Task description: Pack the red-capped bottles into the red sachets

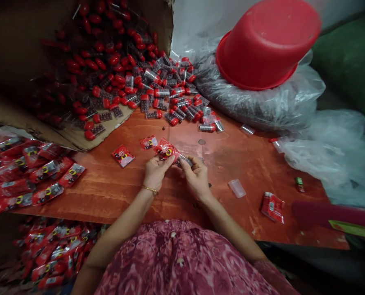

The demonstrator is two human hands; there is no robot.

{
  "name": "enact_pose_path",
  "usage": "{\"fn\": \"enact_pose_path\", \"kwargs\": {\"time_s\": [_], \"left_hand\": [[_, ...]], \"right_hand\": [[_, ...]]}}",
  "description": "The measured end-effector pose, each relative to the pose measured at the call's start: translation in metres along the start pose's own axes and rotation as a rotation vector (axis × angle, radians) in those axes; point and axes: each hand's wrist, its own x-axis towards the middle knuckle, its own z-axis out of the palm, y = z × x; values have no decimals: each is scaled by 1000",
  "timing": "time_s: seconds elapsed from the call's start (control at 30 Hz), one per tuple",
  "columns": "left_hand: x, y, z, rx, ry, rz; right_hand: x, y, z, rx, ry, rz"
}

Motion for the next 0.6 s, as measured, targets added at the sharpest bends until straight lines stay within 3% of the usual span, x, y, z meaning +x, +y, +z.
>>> {"fn": "enact_pose_path", "kwargs": {"time_s": [0.2, 0.37, 0.5, 0.6], "left_hand": [[4, -7, -2, 39, 20, 38], [1, -6, 2, 29, 5, 24], [3, 4, -2, -83, 57, 87], [4, 6, -6, -71, 20, 77]], "right_hand": [[3, 3, 10, 96, -182, 114], [3, 3, 23, 217, -86, 117], [3, 0, 19, 207, -210, 89], [3, -2, 13, 129, -237, 71]]}}
